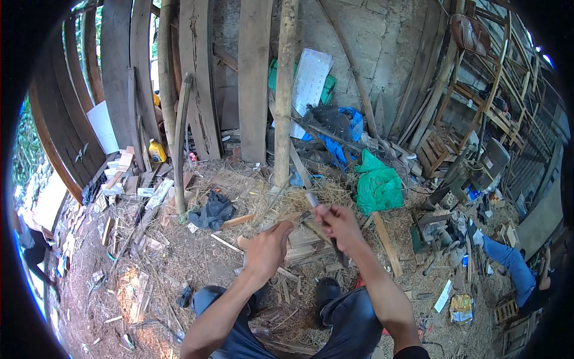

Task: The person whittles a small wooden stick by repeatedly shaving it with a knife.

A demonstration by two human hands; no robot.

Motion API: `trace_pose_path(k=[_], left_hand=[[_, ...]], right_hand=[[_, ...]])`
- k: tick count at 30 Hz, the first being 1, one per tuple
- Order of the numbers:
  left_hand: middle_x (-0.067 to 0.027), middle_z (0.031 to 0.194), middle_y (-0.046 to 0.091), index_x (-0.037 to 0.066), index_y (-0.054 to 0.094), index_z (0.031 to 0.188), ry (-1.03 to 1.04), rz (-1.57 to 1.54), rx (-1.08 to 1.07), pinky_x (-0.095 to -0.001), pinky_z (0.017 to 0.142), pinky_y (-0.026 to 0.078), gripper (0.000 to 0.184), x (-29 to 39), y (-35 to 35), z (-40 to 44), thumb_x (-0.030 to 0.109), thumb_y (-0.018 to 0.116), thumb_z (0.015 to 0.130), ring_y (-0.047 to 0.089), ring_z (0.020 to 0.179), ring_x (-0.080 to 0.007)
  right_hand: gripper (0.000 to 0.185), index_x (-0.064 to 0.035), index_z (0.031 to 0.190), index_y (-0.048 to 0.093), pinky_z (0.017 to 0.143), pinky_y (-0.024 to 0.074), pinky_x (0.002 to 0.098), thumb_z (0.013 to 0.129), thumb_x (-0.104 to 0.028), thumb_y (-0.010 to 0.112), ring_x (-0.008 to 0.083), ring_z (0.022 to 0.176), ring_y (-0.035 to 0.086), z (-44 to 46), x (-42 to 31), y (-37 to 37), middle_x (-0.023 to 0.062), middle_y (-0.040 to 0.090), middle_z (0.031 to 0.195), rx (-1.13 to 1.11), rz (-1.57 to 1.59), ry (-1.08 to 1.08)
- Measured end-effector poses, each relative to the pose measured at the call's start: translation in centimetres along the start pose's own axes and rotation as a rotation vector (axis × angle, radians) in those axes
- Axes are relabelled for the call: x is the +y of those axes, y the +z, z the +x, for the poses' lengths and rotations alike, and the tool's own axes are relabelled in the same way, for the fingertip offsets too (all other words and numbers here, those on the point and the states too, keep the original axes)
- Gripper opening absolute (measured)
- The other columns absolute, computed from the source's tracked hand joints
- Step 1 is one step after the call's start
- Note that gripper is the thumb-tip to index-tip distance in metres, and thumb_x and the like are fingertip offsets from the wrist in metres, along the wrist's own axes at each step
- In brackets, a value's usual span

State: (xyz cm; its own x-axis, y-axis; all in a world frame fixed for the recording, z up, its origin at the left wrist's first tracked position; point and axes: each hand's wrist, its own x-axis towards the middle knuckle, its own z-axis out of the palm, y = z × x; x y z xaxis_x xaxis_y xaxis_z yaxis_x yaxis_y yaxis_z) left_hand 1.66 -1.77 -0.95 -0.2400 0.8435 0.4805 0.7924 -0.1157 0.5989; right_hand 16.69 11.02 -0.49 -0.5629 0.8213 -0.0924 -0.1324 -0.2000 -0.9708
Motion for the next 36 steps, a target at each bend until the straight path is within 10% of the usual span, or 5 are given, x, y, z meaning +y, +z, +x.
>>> trace_pose_path(k=[36], left_hand=[[-0.0191, 0.079, 0.062, 0.006, 0.06, 0.096, 0.063, 0.047, 0.031, -0.0435, 0.059, 0.048, 0.009, 0.6, -0.4, 0.0, 0.007, 0.057, 0.087, 0.061, 0.072, -0.0394]], right_hand=[[0.021, 0.0005, 0.089, 0.061, 0.042, 0.027, 0.022, 0.092, -0.021, 0.06, 0.0048, 0.047, 0.038, 0.4, 0.1, -0.6, 0.0015, 0.056, 0.068, -0.012, 0.148, -0.045]])
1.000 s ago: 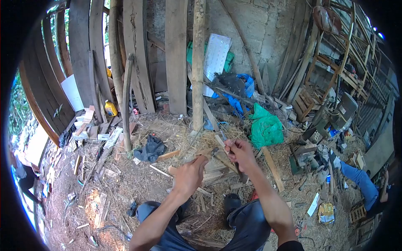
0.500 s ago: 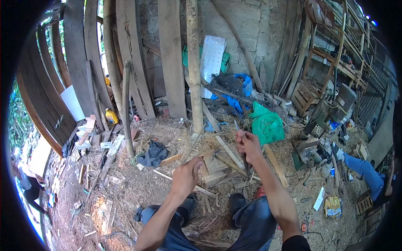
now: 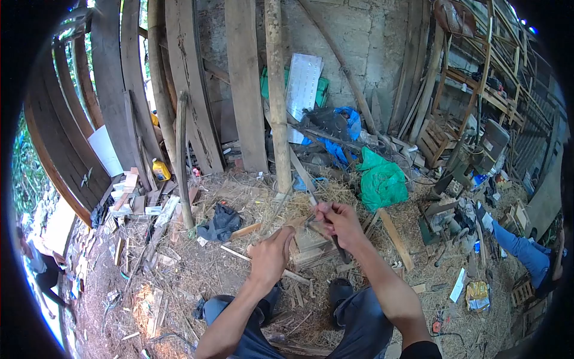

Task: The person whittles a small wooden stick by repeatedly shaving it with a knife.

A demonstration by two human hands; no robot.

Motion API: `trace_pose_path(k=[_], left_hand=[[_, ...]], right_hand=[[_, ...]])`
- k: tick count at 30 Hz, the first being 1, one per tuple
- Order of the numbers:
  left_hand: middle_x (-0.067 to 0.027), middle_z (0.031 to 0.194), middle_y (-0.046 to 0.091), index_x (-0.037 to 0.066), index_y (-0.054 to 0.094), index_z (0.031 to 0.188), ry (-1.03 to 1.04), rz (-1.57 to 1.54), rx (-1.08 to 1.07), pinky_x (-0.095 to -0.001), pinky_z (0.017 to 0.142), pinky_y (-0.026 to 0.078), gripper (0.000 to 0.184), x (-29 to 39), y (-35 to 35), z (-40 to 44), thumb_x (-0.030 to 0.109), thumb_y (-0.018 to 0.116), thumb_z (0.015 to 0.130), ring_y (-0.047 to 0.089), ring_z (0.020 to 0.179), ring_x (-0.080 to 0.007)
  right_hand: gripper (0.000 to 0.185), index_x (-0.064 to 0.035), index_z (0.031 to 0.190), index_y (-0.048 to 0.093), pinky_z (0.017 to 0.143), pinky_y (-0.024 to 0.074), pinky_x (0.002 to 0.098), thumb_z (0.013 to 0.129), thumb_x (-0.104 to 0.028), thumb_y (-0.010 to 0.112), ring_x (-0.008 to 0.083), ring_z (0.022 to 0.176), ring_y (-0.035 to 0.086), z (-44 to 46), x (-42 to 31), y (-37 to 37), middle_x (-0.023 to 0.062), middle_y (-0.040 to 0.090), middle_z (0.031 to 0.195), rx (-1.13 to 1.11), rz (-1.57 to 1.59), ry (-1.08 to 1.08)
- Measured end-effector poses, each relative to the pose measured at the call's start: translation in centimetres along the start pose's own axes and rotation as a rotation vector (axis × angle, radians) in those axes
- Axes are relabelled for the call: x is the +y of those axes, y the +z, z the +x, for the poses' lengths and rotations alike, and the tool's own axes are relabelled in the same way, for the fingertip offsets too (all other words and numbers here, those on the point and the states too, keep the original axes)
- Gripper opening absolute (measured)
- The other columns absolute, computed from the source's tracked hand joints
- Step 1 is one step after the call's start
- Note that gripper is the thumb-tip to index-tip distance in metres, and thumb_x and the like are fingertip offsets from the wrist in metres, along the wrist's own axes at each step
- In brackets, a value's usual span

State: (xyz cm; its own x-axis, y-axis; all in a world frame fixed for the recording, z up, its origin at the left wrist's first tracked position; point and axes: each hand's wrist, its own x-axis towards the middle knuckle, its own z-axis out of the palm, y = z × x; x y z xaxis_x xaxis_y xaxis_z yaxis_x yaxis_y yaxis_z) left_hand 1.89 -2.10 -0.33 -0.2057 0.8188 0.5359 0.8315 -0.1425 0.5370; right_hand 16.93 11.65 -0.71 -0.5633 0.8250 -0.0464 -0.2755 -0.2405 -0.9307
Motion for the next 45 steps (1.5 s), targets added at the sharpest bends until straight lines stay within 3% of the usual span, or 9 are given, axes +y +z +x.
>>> trace_pose_path(k=[8, 10, 12, 15, 26, 34, 36, 40, 45], left_hand=[[-0.0226, 0.076, 0.061, 0.006, 0.059, 0.096, -0.047, -0.029, -0.039, -0.0452, 0.058, 0.047, 0.01, 0.6, 0.0, -0.1, 0.012, 0.055, 0.09, 0.06, 0.07, -0.0409], [-0.0229, 0.073, 0.061, 0.005, 0.059, 0.095, -0.091, -0.048, -0.048, -0.0454, 0.058, 0.046, 0.008, 0.2, 0.1, 0.0, 0.011, 0.055, 0.09, 0.06, 0.071, -0.0414], [-0.0231, 0.073, 0.06, 0.005, 0.059, 0.095, -0.097, -0.084, -0.033, -0.0454, 0.058, 0.046, 0.008, -0.3, 0.2, 0.1, 0.01, 0.055, 0.09, 0.06, 0.071, -0.0416], [-0.0236, 0.073, 0.06, 0.005, 0.059, 0.095, -0.133, -0.108, -0.068, -0.0451, 0.059, 0.046, 0.008, -0.3, -0.4, -0.2, 0.008, 0.055, 0.09, 0.06, 0.071, -0.0419], [-0.0246, 0.07, 0.06, 0.005, 0.057, 0.096, -0.104, -0.161, -0.07, -0.0483, 0.057, 0.045, 0.009, -0.6, 0.3, -0.1, 0.012, 0.054, 0.091, 0.059, 0.067, -0.0436], [-0.021, 0.072, 0.061, 0.003, 0.061, 0.095, -0.133, -0.153, -0.099, -0.0419, 0.059, 0.047, 0.009, -0.8, 0.2, -0.2, 0.007, 0.054, 0.09, 0.061, 0.069, -0.0406], [-0.0204, 0.073, 0.062, 0.002, 0.061, 0.095, -0.135, -0.14, -0.108, -0.0416, 0.059, 0.047, 0.01, -1.1, 0.3, -0.1, 0.007, 0.054, 0.09, 0.061, 0.069, -0.0404], [-0.0195, 0.077, 0.062, 0.001, 0.06, 0.094, -0.178, -0.161, -0.102, -0.041, 0.061, 0.047, 0.009, -1.8, -0.6, -0.7, 0.006, 0.053, 0.09, 0.062, 0.071, -0.0394], [-0.0193, 0.078, 0.061, 0.002, 0.059, 0.094, -0.212, -0.171, -0.124, -0.0384, 0.062, 0.046, 0.009, -1.7, -0.3, -0.1, 0.006, 0.053, 0.09, 0.061, 0.07, -0.0365]], right_hand=[[0.019, 0.0003, 0.087, 0.06, 0.042, 0.0272, 0.0214, 0.091, -0.018, 0.061, 0.0044, 0.047, 0.038, -0.1, 0.1, 0.4, -0.0007, 0.054, 0.066, 0.03, -0.067, -0.031], [0.02, -0.0013, 0.089, 0.06, 0.044, 0.0276, 0.0186, 0.092, -0.021, 0.06, 0.0029, 0.049, 0.038, -0.9, 1.4, 1.9, -0.0019, 0.055, 0.068, -0.08, -0.38, -0.036], [0.02, -0.001, 0.092, 0.06, 0.043, 0.027, 0.0184, 0.094, -0.02, 0.057, 0.003, 0.049, 0.037, -0.5, 1.5, 2.3, -0.0022, 0.054, 0.068, -0.158, -0.177, -0.008], [0.02, -0.0004, 0.09, 0.06, 0.043, 0.0278, 0.0208, 0.095, -0.019, 0.054, 0.0039, 0.049, 0.038, 1.3, -0.3, -0.3, -0.0021, 0.054, 0.068, 0.023, -0.063, -0.122], [0.019, -0.0019, 0.086, 0.061, 0.041, 0.0267, 0.0212, 0.094, -0.018, 0.056, 0.0046, 0.046, 0.037, 0.6, 0.1, 0.1, -0.0005, 0.055, 0.068, 0.066, -0.055, -0.024], [0.02, -0.0034, 0.084, 0.059, 0.041, 0.0269, 0.0222, 0.092, -0.021, 0.058, 0.0047, 0.047, 0.037, 1.2, 0.4, -1.3, -0.0023, 0.052, 0.066, 0.081, -0.086, -0.043], [0.018, -0.0039, 0.087, 0.059, 0.041, 0.027, 0.0221, 0.092, -0.021, 0.058, 0.0044, 0.047, 0.038, 1.7, 0.2, -1.8, -0.0027, 0.052, 0.067, 0.257, -0.173, 0.003], [0.018, -0.0042, 0.09, 0.059, 0.041, 0.027, 0.0199, 0.092, -0.022, 0.059, 0.0041, 0.047, 0.037, 3.6, -1.0, -8.7, -0.0031, 0.053, 0.069, 0.266, 0.103, -0.142], [0.021, -0.0018, 0.099, 0.061, 0.042, 0.0273, 0.0195, 0.093, -0.022, 0.058, 0.0044, 0.049, 0.037, 0.0, -1.1, -2.4, -0.0014, 0.053, 0.07, 0.156, 0.043, -0.152]])
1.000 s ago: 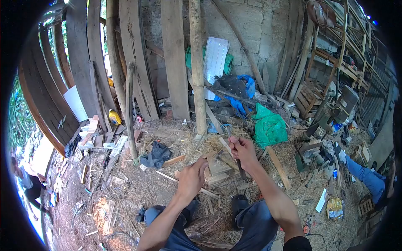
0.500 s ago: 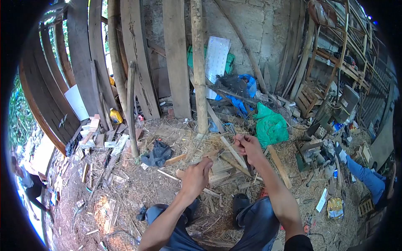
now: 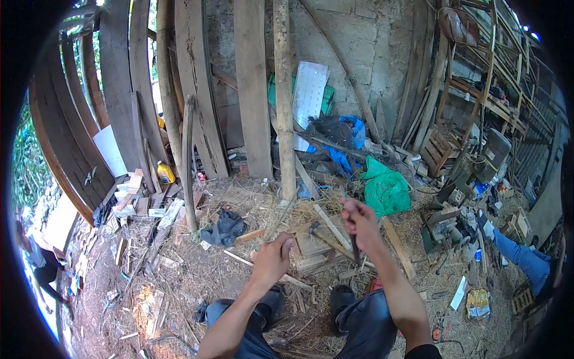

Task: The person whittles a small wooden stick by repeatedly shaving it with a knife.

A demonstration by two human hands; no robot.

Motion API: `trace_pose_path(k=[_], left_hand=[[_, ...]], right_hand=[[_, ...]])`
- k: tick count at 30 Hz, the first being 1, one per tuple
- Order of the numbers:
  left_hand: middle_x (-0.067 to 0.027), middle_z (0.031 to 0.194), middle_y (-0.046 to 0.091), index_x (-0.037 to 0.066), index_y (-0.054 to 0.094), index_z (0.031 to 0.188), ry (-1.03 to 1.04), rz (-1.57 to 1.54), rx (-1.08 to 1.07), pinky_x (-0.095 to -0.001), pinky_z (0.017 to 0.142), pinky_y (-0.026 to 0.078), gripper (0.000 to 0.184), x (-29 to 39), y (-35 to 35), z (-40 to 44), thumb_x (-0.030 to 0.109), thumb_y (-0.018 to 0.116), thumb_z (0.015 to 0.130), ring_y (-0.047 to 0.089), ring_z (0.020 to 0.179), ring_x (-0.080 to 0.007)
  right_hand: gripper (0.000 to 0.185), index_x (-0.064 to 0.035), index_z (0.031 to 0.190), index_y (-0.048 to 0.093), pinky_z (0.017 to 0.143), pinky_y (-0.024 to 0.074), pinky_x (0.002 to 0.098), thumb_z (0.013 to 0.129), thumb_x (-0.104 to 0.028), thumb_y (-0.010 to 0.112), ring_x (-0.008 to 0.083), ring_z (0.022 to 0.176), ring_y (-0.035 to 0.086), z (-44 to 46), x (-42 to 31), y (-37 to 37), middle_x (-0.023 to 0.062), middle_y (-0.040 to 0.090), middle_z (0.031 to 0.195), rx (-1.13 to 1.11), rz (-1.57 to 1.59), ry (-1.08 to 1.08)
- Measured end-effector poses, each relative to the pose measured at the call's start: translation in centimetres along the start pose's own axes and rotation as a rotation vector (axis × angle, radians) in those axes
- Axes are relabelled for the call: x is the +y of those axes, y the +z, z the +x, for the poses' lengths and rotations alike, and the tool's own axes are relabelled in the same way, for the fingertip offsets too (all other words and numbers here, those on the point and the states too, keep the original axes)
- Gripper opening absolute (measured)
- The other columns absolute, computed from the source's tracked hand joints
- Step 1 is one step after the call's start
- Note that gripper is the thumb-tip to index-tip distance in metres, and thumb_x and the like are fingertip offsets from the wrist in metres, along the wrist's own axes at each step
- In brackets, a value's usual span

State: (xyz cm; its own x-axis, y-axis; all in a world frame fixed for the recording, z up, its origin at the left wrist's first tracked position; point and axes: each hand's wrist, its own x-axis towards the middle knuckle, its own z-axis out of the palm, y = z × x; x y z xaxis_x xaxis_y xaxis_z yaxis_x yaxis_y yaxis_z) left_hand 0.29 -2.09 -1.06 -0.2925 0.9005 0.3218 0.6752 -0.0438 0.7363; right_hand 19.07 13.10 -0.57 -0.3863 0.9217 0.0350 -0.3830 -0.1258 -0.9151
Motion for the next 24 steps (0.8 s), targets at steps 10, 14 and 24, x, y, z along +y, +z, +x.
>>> trace_pose_path(k=[10, 14, 24], left_hand=[[-0.0157, 0.076, 0.061, 0.001, 0.059, 0.094, 0.022, -0.062, -0.04, -0.0338, 0.062, 0.046, 0.008, -0.4, 0.7, 0.1, 0.007, 0.054, 0.09, 0.059, 0.065, -0.0287], [-0.0119, 0.073, 0.06, 0.001, 0.058, 0.093, 0.05, -0.105, -0.075, -0.0324, 0.061, 0.046, 0.009, 0.7, 0.4, 0.2, 0.007, 0.052, 0.092, 0.059, 0.063, -0.0232], [-0.0047, 0.073, 0.054, 0.002, 0.058, 0.093, -0.061, -0.214, -0.231, -0.0285, 0.065, 0.041, 0.017, 0.9, 0.6, 0.6, 0.014, 0.047, 0.097, 0.049, 0.067, -0.0122]], right_hand=[[0.023, 0.0014, 0.099, 0.06, 0.042, 0.0269, 0.0187, 0.094, -0.021, 0.057, 0.0031, 0.049, 0.037, 0.3, 0.0, 0.2, -0.0022, 0.053, 0.07, -0.034, -0.059, 0.047], [0.022, 0.0027, 0.098, 0.062, 0.042, 0.0274, 0.0206, 0.095, -0.018, 0.056, 0.0037, 0.049, 0.037, -1.4, 1.1, 2.4, -0.0008, 0.056, 0.07, -0.266, -0.124, 0.156], [0.024, 0.0023, 0.098, 0.063, 0.042, 0.0287, 0.0218, 0.095, -0.02, 0.054, 0.0044, 0.046, 0.036, -0.3, 1.6, 1.6, -0.0019, 0.055, 0.066, -0.27, -0.331, 0.015]])
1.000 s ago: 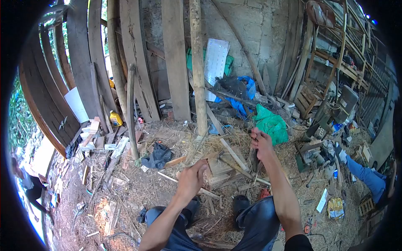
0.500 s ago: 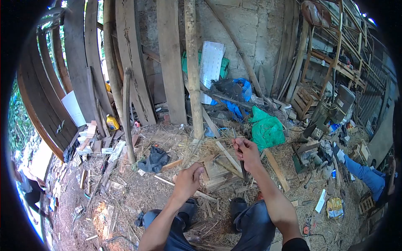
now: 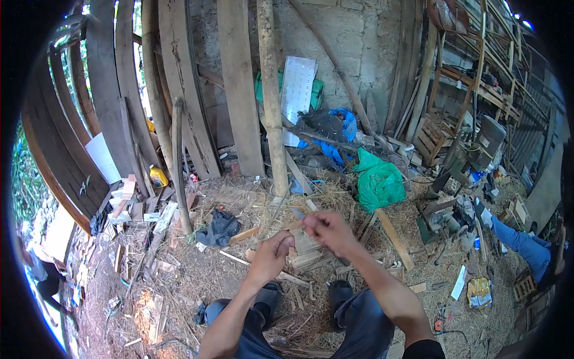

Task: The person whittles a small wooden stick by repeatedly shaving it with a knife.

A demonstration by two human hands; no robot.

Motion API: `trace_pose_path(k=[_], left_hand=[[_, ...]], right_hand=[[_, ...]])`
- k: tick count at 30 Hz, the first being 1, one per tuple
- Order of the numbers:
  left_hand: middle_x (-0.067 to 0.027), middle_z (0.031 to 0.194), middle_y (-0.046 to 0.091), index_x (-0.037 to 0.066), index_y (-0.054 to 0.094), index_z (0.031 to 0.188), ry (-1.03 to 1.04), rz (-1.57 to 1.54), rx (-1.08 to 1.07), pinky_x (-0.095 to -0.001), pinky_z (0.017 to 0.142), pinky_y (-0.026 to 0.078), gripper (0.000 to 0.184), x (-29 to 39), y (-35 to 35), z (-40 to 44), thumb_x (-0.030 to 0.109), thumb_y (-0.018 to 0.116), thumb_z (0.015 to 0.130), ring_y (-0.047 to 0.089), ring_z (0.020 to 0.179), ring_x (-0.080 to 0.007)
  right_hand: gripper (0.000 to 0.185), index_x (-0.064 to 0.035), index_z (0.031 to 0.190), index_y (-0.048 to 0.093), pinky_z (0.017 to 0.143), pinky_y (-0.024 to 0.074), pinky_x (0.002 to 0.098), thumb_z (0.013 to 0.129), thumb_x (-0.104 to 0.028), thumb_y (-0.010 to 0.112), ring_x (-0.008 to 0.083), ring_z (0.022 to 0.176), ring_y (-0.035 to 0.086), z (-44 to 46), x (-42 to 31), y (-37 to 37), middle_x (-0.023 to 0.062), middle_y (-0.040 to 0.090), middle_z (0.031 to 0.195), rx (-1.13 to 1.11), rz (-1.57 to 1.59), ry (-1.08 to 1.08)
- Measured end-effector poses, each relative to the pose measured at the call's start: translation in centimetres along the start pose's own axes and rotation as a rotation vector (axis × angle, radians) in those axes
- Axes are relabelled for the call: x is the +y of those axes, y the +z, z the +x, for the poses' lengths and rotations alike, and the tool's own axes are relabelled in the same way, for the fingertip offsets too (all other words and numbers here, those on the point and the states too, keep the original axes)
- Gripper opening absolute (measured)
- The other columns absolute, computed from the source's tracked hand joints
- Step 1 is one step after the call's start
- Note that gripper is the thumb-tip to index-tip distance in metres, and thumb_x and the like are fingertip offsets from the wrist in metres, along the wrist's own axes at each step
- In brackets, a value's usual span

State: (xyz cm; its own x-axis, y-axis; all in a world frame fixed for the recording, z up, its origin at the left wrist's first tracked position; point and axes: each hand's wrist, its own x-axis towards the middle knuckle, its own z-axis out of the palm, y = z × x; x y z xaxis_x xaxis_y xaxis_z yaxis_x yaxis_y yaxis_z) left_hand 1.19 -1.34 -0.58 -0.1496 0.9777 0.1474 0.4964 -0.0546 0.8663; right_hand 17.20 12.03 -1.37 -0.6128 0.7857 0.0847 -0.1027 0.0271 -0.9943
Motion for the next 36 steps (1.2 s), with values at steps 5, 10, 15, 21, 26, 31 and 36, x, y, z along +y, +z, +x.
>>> trace_pose_path(k=[5, 10, 15, 21, 26, 31, 36], left_hand=[[-0.0141, 0.065, 0.053, 0.004, 0.058, 0.094, 0.057, 0.021, 0.091, -0.034, 0.056, 0.041, 0.009, -1.2, -0.1, -0.4, 0.011, 0.052, 0.093, 0.049, 0.055, -0.0211], [-0.015, 0.065, 0.053, 0.004, 0.058, 0.094, 0.01, 0.045, 0.08, -0.0345, 0.058, 0.041, 0.01, -0.5, -0.5, -0.4, 0.012, 0.052, 0.093, 0.05, 0.056, -0.0232], [-0.0071, 0.063, 0.049, 0.004, 0.058, 0.092, 0.046, 0.064, 0.114, -0.0299, 0.055, 0.037, 0.014, -0.8, -1.6, -0.6, 0.015, 0.05, 0.095, 0.045, 0.056, -0.0152], [0.0042, 0.059, 0.039, 0.006, 0.055, 0.094, -0.163, -0.497, 0.04, -0.0218, 0.048, 0.027, 0.018, -0.9, -2.0, -0.2, 0.021, 0.046, 0.099, 0.032, 0.053, -0.0044], [0.0042, 0.062, 0.041, 0.007, 0.055, 0.095, -0.136, -0.581, 0.097, -0.0202, 0.049, 0.027, 0.019, -1.3, -1.3, 0.2, 0.023, 0.045, 0.1, 0.033, 0.055, -0.0036], [-0.0015, 0.064, 0.048, 0.004, 0.058, 0.095, 0.059, -0.323, 0.212, -0.0276, 0.052, 0.036, 0.017, -2.2, -0.5, 0.6, 0.017, 0.048, 0.098, 0.043, 0.057, -0.0095], [-0.0114, 0.061, 0.054, 0.003, 0.061, 0.095, 0.107, -0.052, 0.233, -0.0322, 0.051, 0.04, 0.013, -0.5, -0.8, 0.2, 0.013, 0.052, 0.094, 0.051, 0.05, -0.0188]], right_hand=[[0.012, 0.0009, 0.093, 0.061, 0.041, 0.0269, 0.0208, 0.092, -0.007, 0.051, 0.0038, 0.046, 0.035, 0.8, -1.9, -2.5, -0.0027, 0.05, 0.064, 0.207, 0.18, -0.056], [0.016, -0.001, 0.095, 0.061, 0.042, 0.0257, 0.0188, 0.095, -0.015, 0.052, 0.0034, 0.048, 0.036, 0.0, -0.9, -0.4, -0.0026, 0.051, 0.07, 0.192, 0.102, 0.101], [0.02, 0.0013, 0.096, 0.063, 0.045, 0.0311, 0.0208, 0.091, -0.017, 0.059, 0.0059, 0.051, 0.041, 1.2, 0.6, -6.7, 0.0, 0.061, 0.079, 0.285, 0.321, 0.008], [0.038, -0.0009, 0.111, 0.059, 0.066, 0.047, 0.0316, 0.083, -0.025, 0.069, 0.0176, 0.071, 0.062, 1.3, 4.1, -4.9, 0.0074, 0.066, 0.085, 0.199, -0.502, -0.149], [0.043, -0.0054, 0.127, 0.049, 0.073, 0.046, 0.0399, 0.09, -0.024, 0.061, 0.0305, 0.077, 0.062, 1.6, 3.6, -3.4, 0.0092, 0.066, 0.081, 0.23, -0.862, -0.272], [0.025, -0.0013, 0.113, 0.058, 0.062, 0.0442, 0.0318, 0.097, -0.018, 0.05, 0.0156, 0.065, 0.056, 0.9, 0.6, -2.4, 0.0056, 0.061, 0.07, 0.245, -0.646, -0.278], [0.024, 0.001, 0.098, 0.059, 0.05, 0.0347, 0.0243, 0.099, -0.019, 0.046, 0.0062, 0.053, 0.041, -0.3, -2.1, 0.7, 0.0, 0.047, 0.059, 0.31, -0.53, -0.495]])
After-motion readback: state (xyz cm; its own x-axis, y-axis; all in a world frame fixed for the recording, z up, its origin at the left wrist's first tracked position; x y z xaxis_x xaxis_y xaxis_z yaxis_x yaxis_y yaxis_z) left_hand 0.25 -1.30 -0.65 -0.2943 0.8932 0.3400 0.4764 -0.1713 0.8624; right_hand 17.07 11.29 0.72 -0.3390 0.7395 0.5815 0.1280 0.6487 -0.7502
